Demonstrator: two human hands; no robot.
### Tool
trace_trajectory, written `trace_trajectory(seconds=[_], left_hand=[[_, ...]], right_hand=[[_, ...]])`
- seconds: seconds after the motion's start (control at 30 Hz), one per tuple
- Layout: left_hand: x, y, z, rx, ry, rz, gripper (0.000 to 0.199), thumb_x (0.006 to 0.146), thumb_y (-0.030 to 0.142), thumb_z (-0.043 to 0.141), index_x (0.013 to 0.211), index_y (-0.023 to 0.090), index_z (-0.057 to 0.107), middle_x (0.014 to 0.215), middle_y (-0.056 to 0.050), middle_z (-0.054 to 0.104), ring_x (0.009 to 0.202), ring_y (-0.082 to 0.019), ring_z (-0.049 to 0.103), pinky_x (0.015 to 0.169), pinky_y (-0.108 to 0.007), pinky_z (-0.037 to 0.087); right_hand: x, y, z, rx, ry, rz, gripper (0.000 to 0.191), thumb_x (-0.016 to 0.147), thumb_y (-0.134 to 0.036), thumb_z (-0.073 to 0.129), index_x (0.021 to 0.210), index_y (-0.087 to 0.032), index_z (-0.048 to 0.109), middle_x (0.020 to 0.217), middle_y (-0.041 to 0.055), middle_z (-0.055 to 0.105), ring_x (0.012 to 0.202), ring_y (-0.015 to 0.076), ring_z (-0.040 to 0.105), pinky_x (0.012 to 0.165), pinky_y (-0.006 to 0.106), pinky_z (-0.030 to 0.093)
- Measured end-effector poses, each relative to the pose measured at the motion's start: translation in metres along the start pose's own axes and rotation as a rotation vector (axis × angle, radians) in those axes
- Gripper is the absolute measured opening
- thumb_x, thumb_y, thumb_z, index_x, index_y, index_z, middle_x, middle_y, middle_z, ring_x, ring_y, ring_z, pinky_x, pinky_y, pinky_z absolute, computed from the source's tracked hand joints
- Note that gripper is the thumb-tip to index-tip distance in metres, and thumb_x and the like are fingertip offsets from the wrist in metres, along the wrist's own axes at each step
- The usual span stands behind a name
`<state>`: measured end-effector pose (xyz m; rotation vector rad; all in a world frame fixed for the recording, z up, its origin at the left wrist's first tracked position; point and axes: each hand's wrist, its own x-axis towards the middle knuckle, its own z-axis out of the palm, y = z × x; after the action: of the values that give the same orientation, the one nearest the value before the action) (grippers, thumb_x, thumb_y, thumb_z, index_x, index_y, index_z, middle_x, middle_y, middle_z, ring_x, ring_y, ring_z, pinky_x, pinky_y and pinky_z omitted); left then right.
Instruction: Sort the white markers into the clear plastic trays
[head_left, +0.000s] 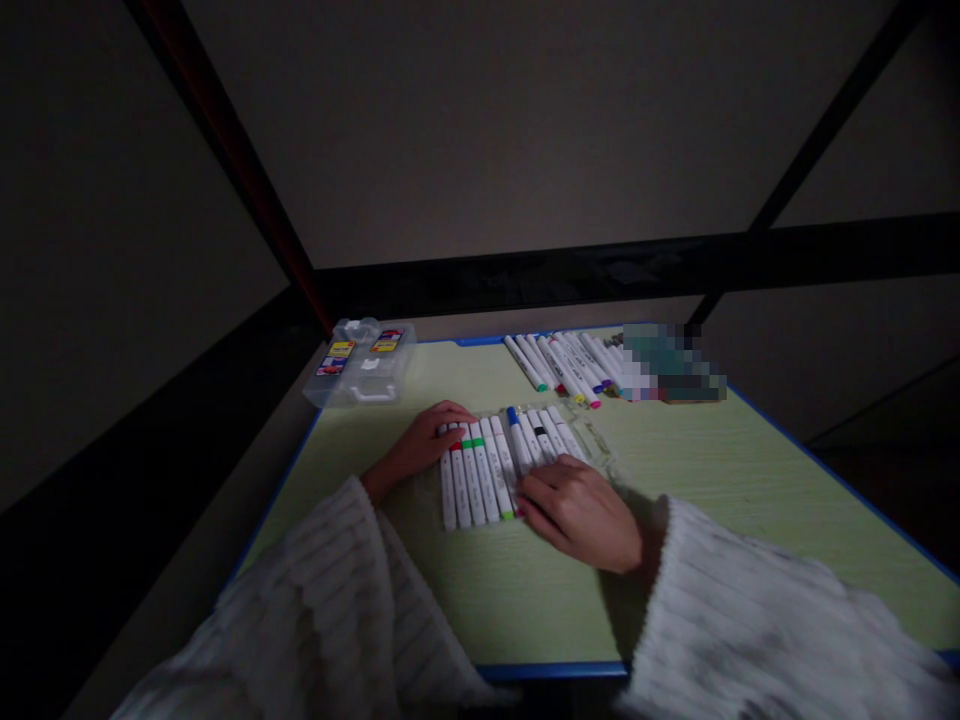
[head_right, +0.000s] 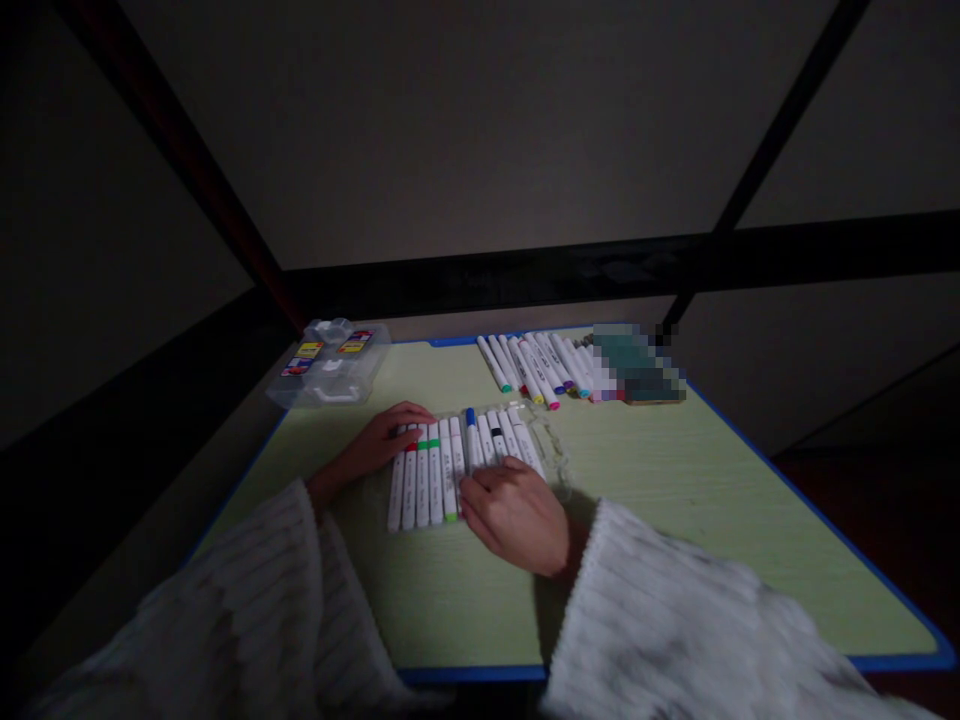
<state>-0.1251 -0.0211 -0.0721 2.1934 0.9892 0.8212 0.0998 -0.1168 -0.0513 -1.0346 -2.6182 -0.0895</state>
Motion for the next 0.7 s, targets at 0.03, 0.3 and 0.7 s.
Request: trace_trajectory(seconds=[0.03, 0.3, 0.7], left_hand=[[0.000, 0.000, 0.000, 0.002, -0.001, 0.003, 0.022, 0.077, 0.019, 0.050, 0.092, 0.015, 0.065, 0.096, -0.007, 0.059, 0.091, -0.016, 0.056, 0.084, -0.031, 0.042], [-0.001, -0.003, 0.001, 0.009, 0.006, 0.034, 0.021, 0.078, 0.019, 0.049, 0.092, 0.015, 0.064, 0.095, -0.007, 0.059, 0.091, -0.016, 0.056, 0.084, -0.031, 0.043], [-0.001, -0.001, -0.002, -0.019, 0.004, 0.015, 0.024, 0.081, 0.020, 0.043, 0.089, 0.014, 0.065, 0.095, -0.008, 0.061, 0.091, -0.016, 0.057, 0.084, -0.031, 0.043]], right_hand=[[0.000, 0.001, 0.000, 0.000, -0.002, 0.013, 0.026, 0.087, -0.024, 0.034, 0.072, -0.016, 0.054, 0.064, 0.0007, 0.056, 0.058, 0.0134, 0.050, 0.064, 0.031, 0.026], [-0.001, 0.002, -0.004, -0.014, -0.058, 0.075, 0.021, 0.084, -0.022, 0.036, 0.073, -0.016, 0.053, 0.063, 0.0011, 0.057, 0.054, 0.0122, 0.048, 0.064, 0.030, 0.027], [-0.003, 0.012, -0.009, -0.024, -0.104, 0.169, 0.017, 0.082, -0.021, 0.040, 0.073, -0.015, 0.053, 0.061, 0.0021, 0.058, 0.051, 0.0112, 0.047, 0.057, 0.028, 0.023]])
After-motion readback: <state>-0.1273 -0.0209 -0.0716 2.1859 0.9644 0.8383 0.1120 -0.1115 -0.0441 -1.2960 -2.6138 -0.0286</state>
